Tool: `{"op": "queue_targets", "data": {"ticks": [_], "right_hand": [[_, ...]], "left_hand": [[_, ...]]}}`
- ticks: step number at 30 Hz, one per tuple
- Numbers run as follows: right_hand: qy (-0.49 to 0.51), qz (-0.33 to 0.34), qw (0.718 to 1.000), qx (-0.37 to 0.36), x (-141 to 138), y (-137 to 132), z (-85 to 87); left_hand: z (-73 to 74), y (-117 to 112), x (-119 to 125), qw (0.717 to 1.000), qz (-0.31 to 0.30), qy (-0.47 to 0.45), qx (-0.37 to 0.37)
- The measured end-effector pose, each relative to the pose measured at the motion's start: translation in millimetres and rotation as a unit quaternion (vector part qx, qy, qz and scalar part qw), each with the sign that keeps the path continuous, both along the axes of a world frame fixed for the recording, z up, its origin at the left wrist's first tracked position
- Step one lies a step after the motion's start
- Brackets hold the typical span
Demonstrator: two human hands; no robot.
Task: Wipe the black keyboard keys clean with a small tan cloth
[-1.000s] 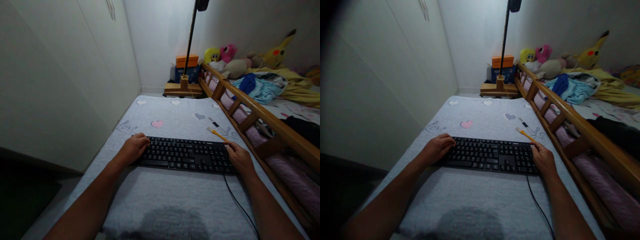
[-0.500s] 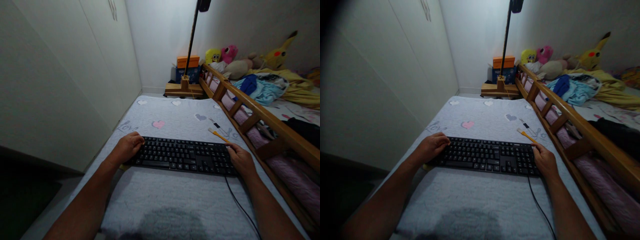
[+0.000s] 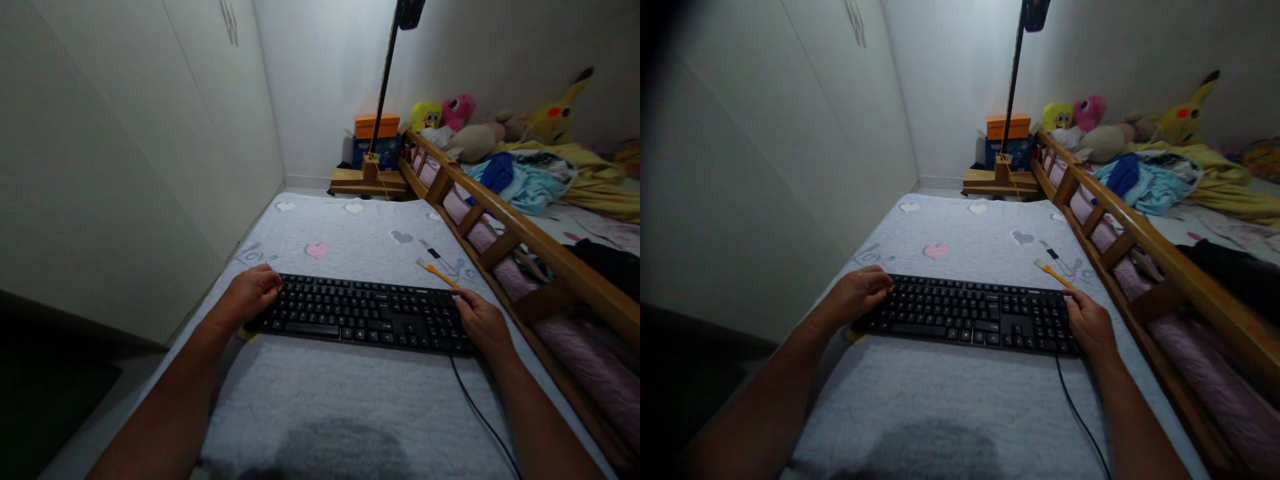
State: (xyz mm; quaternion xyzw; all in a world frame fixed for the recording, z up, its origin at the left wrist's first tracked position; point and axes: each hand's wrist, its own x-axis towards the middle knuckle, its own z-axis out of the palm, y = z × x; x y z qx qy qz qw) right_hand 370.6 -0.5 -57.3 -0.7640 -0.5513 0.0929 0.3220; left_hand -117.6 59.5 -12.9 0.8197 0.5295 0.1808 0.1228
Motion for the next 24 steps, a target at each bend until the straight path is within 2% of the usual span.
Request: {"op": "queue_targets", "data": {"ticks": [7,14,24], "right_hand": [[-0.003,-0.001,1.0,0.005,1.3,1.1,-1.3],[0.0,-0.003,1.0,-0.01,-0.6,0.4,1.3],[0.003,0.003,1.0,-0.001,1.8,0.0,-1.2]], "left_hand": [[3.4,2.2,-7.3,0.999,0.029,0.012,0.008],[4.6,3.7,-12.3,0.999,0.032,0.01,-0.011],[5.2,8.2,-28.4,0.995,0.072,0.045,-0.046]]}}
